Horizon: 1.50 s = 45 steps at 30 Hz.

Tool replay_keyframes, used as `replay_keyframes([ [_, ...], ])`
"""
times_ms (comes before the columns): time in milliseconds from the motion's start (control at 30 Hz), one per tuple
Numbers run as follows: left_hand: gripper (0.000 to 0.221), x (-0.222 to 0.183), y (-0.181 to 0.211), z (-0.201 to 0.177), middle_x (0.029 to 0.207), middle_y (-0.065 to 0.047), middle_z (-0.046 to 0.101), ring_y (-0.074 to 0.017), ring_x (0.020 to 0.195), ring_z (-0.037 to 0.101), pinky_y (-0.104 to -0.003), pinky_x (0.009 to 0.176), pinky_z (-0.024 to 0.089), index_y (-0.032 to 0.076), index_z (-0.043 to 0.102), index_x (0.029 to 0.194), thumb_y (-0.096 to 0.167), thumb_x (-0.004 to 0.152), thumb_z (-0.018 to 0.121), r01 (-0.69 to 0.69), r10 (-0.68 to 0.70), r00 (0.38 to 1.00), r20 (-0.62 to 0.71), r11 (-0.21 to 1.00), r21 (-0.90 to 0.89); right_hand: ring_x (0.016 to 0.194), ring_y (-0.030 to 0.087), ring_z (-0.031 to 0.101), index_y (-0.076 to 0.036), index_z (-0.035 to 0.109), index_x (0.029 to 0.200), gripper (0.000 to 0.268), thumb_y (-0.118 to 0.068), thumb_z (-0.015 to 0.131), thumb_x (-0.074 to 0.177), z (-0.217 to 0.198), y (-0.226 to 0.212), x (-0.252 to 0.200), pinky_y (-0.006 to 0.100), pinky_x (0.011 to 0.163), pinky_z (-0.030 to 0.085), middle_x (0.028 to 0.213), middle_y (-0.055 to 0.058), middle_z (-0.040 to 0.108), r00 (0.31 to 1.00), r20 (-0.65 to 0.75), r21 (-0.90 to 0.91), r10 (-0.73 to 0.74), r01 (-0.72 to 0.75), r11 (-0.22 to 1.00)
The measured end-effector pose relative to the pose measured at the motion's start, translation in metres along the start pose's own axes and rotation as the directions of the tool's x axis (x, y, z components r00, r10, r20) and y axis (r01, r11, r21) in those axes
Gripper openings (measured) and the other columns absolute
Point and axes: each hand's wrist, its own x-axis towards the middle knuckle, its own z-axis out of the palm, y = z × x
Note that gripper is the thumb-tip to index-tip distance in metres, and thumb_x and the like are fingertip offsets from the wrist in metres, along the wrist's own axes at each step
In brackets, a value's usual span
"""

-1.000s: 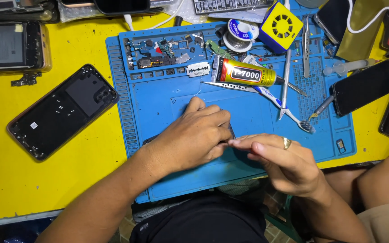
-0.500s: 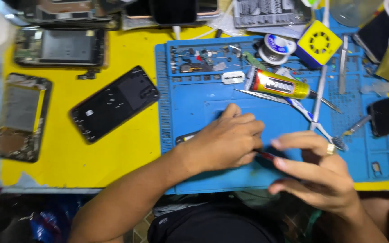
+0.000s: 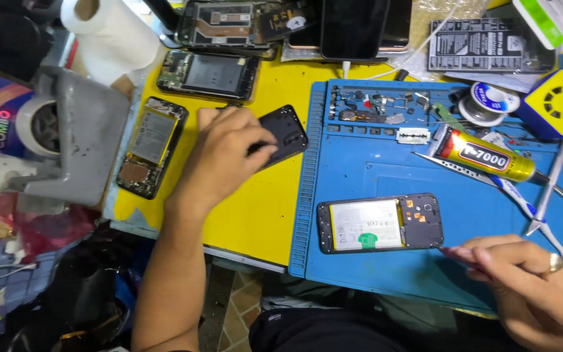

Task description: Disassembling a smartphone by removing the back cover and unscrewing internal components.

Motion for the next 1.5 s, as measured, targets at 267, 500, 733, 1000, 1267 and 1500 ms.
replay_keyframes([
  [267,0.009,0.006,0.010,0.017,0.087,-0.005,0.062,-0.0257,0.083,0.059,-0.044,0.079,0.032,0.011,0.074,0.085,0.014,0.093,0.077,-0.007,-0.002,0.992,-0.129,0.997,-0.074,0.081,0.024,0.069,0.001,0.071,0.104,0.025,0.001,0.077,0.080,0.013,-0.010,0.014,0.028,0.075,0.057,0.089,0.014,0.068,0.978,-0.199,-0.022,0.067,-0.073,0.997],
  [500,0.009,0.041,0.124,0.085,0.089,-0.007,0.059,-0.0293,0.085,0.059,-0.046,0.077,0.040,0.013,0.066,0.086,0.019,0.091,0.070,-0.488,0.501,0.865,-0.033,0.822,-0.295,0.122,0.037,0.073,-0.002,0.058,0.133,0.051,-0.006,0.077,0.086,0.004,-0.005,0.012,0.039,0.104,0.061,0.132,0.029,0.067,0.986,-0.042,0.070,0.158,-0.155,0.985],
  [733,0.022,0.055,0.161,0.108,0.077,-0.001,0.056,-0.0261,0.079,0.054,-0.043,0.075,0.038,0.018,0.065,0.067,0.012,0.088,0.064,-0.630,0.653,0.756,0.056,0.748,-0.211,0.118,0.037,0.072,-0.004,0.054,0.138,0.044,-0.002,0.067,0.096,0.004,-0.001,-0.003,0.041,0.102,0.065,0.126,0.026,0.066,0.992,-0.102,0.090,0.068,-0.059,0.994],
  [1000,0.023,0.057,0.163,0.111,0.074,0.000,0.057,-0.0262,0.076,0.054,-0.044,0.074,0.037,0.018,0.065,0.061,0.009,0.082,0.068,-0.645,0.673,0.734,0.089,0.733,-0.215,0.120,0.040,0.074,-0.008,0.042,0.151,0.048,0.004,0.051,0.106,0.007,0.002,-0.009,0.052,0.112,0.062,0.127,0.026,0.070,0.991,-0.133,0.236,0.027,0.005,0.972],
  [1267,0.025,0.055,0.166,0.109,0.073,0.002,0.058,-0.0241,0.076,0.056,-0.041,0.076,0.038,0.021,0.069,0.064,0.008,0.086,0.072,-0.670,0.684,0.726,0.073,0.727,-0.149,0.098,0.038,0.080,-0.002,0.054,0.132,0.029,0.001,0.051,0.104,0.013,-0.003,-0.016,0.050,0.099,0.071,0.103,0.023,0.075,0.967,-0.247,0.241,0.058,0.003,0.971],
  [1500,0.032,0.051,0.170,0.110,0.070,0.000,0.057,-0.0240,0.071,0.052,-0.040,0.074,0.038,0.020,0.063,0.058,0.000,0.081,0.073,-0.695,0.691,0.719,-0.073,0.715,-0.076,0.099,0.035,0.077,-0.005,0.051,0.140,0.043,0.009,0.054,0.100,0.004,0.003,-0.038,0.047,0.094,0.076,0.101,0.016,0.069,0.922,-0.383,0.151,0.053,0.005,0.989],
])
